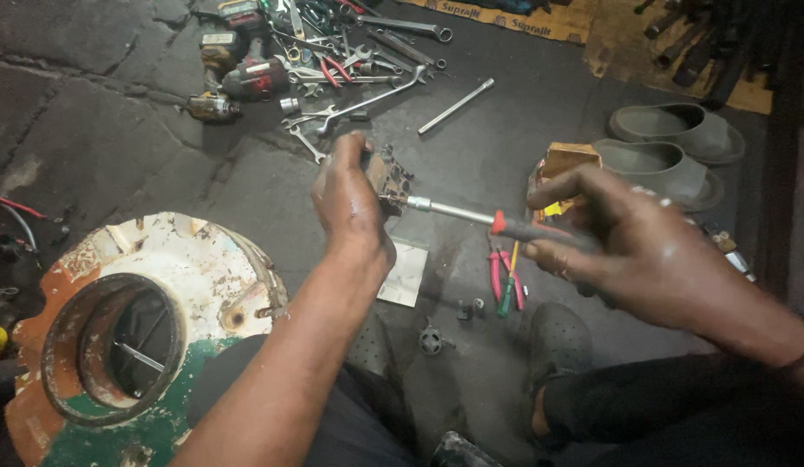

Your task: The person uses a screwdriver to tighten or loosen screws on a small, dirty mechanical component held in their left hand. The task involves repetitive turning of the screwdriver and repositioning the component to access different fasteners.

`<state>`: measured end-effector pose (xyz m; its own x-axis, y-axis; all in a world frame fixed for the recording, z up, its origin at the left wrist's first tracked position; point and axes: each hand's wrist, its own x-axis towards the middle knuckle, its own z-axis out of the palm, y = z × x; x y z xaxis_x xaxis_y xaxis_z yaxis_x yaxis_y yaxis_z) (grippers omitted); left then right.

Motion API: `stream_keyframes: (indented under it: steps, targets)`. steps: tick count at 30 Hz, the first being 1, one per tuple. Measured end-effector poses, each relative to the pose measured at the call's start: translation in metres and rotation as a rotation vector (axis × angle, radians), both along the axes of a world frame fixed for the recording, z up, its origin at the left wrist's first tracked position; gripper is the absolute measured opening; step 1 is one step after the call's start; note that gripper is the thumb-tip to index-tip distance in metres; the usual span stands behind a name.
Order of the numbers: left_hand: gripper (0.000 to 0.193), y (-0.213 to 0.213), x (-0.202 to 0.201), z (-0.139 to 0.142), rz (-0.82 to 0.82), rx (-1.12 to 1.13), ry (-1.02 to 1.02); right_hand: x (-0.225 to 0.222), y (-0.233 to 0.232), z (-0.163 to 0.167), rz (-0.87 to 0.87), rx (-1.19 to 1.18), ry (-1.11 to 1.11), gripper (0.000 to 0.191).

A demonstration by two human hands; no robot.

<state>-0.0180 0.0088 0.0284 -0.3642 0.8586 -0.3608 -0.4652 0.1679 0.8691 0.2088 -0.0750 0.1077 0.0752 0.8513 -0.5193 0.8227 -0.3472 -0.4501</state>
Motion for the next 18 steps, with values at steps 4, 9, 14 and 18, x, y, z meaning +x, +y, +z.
stream_keyframes:
  steps: [4, 9, 14, 18]
  targets:
    - [0.020, 0.001, 0.001, -0.003, -0.013, 0.015, -0.017, 0.010, -0.001, -0.002, -0.038, 0.228, 0.277, 0.035]
    - [0.017, 0.003, 0.002, -0.009, 0.005, 0.154, -0.021, 0.021, -0.003, -0.013, -0.079, 0.367, 0.864, 0.027]
    - [0.016, 0.000, 0.004, -0.007, -0.018, 0.089, -0.055, 0.020, -0.004, -0.014, -0.026, 0.498, 0.527, 0.026]
    - [0.018, 0.000, 0.003, -0.002, -0.003, 0.081, -0.021, 0.017, -0.004, -0.005, 0.239, 0.644, 0.494, 0.040]
